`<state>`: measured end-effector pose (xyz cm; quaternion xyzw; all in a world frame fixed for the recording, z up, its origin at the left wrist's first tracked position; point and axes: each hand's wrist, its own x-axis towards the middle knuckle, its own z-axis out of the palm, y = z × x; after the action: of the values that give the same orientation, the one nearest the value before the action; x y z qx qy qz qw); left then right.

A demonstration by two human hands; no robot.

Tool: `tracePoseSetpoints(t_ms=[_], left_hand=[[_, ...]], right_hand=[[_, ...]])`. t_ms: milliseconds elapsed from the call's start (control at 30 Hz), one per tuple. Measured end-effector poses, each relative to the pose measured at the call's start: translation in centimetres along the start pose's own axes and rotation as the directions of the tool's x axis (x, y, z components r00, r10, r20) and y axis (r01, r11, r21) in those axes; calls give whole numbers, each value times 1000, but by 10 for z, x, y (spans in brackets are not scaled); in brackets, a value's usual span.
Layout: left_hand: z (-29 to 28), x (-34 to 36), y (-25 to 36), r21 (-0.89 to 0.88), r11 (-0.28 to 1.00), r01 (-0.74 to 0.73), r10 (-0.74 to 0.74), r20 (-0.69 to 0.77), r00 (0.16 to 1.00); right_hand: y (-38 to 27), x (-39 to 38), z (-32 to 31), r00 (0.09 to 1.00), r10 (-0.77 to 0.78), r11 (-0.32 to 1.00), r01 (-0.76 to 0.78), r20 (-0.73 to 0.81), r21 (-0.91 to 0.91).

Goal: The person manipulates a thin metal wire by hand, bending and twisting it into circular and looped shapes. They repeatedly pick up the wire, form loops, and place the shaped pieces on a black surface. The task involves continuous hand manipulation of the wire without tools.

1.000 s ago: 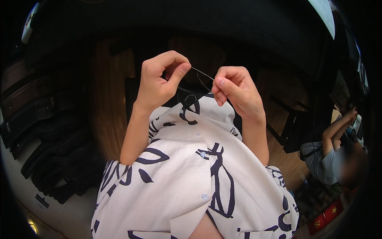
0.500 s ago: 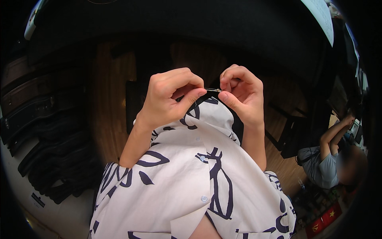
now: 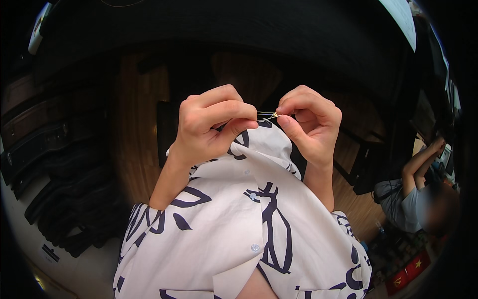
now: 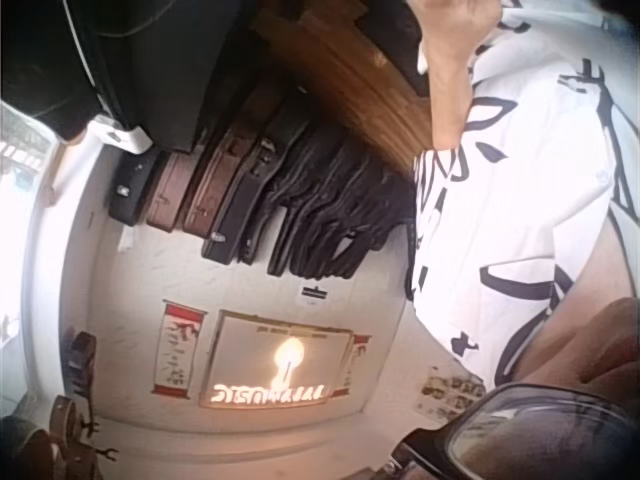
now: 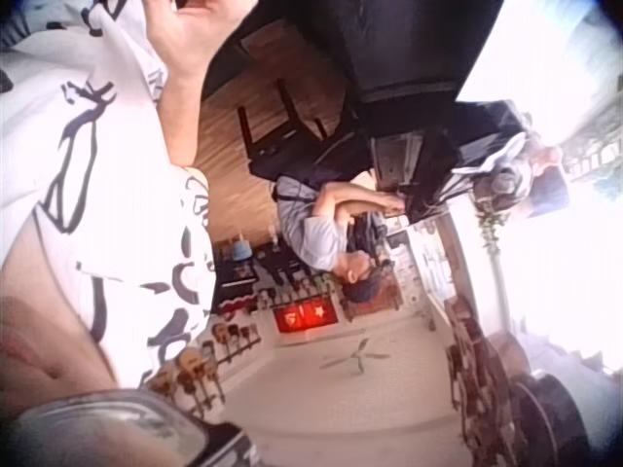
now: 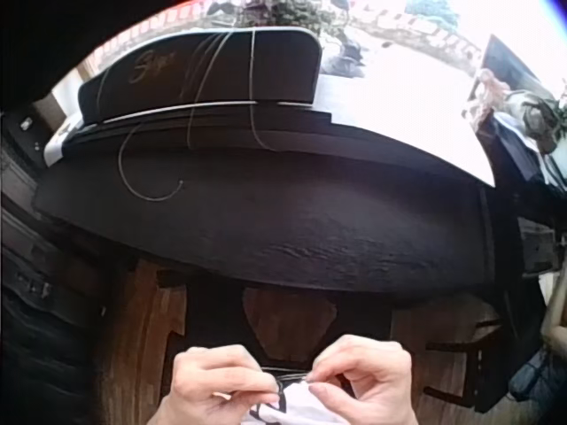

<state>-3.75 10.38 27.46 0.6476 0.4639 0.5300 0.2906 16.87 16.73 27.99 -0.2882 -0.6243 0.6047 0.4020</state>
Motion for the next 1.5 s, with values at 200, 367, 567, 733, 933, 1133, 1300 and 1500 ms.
tracePoseSetpoints(t_ms=[200,367,567,733,933,1133,1300,1500], left_hand=[[-1,2,-1,2,1000,-19,19,23,1000],[-6,2,4,39,995,87,-90,71,993],[-1,4,7,-22,988,150,-149,25,988],[0,1,3,-41,980,195,-196,-26,980],[-1,0,0,-37,975,219,-221,-68,973],[2,-1,-8,-84,966,243,-247,-38,968],[2,-8,-23,-317,926,204,-197,54,979],[4,-8,-18,-516,840,165,-133,97,986]], right_hand=[[0,1,-1,996,-92,996,92,20,-13],[-1,2,2,994,-108,993,108,3,-53],[-1,1,-2,996,-86,987,88,20,-133],[-2,-1,1,999,-29,994,27,-17,-107],[0,1,3,999,-36,999,35,-26,-23],[-5,-2,4,998,55,997,-53,-30,51],[-7,-2,-1,972,208,908,-235,113,346],[-11,-2,3,904,324,728,-426,279,538]])
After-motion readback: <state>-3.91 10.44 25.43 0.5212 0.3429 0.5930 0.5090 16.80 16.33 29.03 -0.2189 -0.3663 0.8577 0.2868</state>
